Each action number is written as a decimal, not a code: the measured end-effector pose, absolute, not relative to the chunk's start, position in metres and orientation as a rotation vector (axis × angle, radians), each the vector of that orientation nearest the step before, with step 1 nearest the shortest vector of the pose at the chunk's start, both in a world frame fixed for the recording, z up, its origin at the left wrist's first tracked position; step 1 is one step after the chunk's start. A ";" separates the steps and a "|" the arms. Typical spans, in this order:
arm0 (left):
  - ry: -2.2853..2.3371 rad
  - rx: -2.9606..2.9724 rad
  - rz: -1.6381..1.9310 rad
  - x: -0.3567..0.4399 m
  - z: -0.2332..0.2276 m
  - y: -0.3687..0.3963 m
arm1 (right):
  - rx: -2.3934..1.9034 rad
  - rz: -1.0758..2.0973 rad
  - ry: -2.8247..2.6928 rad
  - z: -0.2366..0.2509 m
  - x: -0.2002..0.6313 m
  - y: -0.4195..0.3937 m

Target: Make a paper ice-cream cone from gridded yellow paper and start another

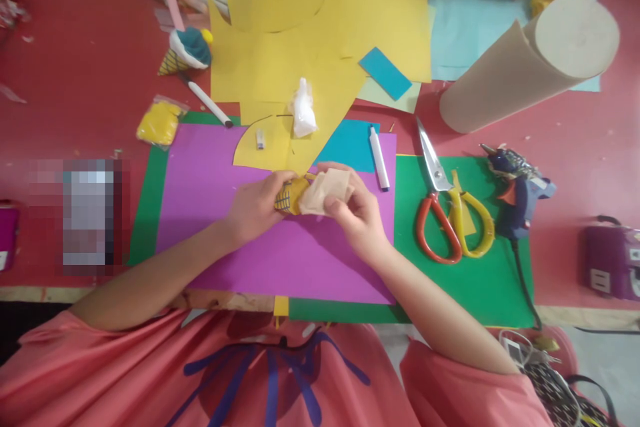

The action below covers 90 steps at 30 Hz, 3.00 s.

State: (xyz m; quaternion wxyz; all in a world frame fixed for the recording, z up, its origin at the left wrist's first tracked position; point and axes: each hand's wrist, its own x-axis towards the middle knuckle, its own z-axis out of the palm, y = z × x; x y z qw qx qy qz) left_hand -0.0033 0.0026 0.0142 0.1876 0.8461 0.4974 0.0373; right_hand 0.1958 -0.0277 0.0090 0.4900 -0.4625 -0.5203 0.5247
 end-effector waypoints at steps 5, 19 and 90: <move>1.432 2.298 0.148 -0.005 0.014 0.004 | -1.036 1.331 -1.026 0.007 0.201 -0.025; 1.350 2.527 0.130 -0.004 0.014 0.001 | -1.291 0.885 -1.943 0.033 0.200 -0.027; 1.474 2.047 0.325 -0.005 0.015 0.003 | -1.082 0.889 -1.887 0.024 0.198 -0.034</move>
